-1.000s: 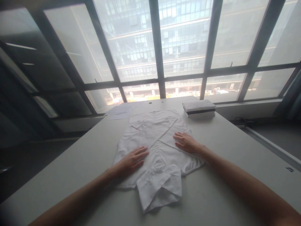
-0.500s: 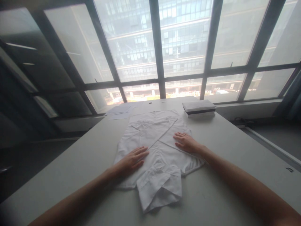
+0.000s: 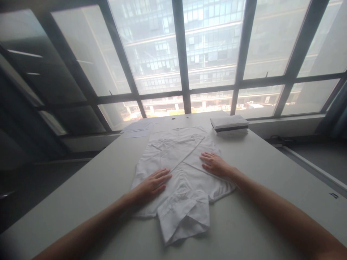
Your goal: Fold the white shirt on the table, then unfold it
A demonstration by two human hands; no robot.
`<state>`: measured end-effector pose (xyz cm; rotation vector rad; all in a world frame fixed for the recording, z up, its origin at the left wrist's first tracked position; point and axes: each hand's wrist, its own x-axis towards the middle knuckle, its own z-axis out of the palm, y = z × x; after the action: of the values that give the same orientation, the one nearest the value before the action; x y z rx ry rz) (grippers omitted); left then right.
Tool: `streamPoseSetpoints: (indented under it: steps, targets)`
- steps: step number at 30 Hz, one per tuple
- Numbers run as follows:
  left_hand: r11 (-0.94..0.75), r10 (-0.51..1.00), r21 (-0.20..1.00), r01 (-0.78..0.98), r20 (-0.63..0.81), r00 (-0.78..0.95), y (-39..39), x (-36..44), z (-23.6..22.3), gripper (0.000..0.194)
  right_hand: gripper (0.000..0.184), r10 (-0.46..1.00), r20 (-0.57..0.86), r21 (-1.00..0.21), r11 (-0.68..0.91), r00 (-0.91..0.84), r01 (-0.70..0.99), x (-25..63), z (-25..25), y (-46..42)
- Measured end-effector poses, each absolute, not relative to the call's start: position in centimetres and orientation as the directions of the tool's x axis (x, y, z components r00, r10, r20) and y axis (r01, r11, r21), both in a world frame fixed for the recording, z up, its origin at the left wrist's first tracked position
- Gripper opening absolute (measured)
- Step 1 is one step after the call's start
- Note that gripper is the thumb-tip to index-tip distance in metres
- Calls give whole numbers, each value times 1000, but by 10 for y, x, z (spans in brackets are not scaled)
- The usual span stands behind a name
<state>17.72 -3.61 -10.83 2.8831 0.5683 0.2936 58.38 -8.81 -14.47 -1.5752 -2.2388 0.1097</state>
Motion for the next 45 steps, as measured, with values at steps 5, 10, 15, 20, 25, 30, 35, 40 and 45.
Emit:
streamPoseSetpoints:
  steps: [5,10,15,20,25,30,35,40,45]
  targets:
    - [-899,392,274,343,151,908,-35,177,-108,48,54,924,271,-290,346,-270,892,583,-143,-89]
    - [-817,482,444,367,180,857,-22,171,-97,48,53,925,261,-280,348,-277,895,581,-140,-90]
    - [-778,623,299,553,254,740,17,145,-102,56,51,915,284,-287,366,-287,885,582,-143,-89]
    - [-726,682,83,682,205,702,50,120,-132,60,51,914,286,-285,368,-287,885,582,-144,-88]
    - [-732,673,52,679,211,710,55,119,-142,59,51,924,264,-282,350,-278,893,581,-140,-89]
    - [-726,683,55,686,182,708,52,121,-138,58,52,920,276,-292,357,-279,887,581,-140,-90]
    - [-729,678,52,682,185,711,52,120,-138,57,52,921,269,-269,352,-281,897,581,-141,-89]
    - [-713,697,37,700,147,702,51,120,-137,55,52,921,265,-269,355,-286,895,582,-143,-88]
    - [-697,691,-53,715,217,690,35,129,-123,52,52,915,287,-279,362,-283,889,584,-147,-86]
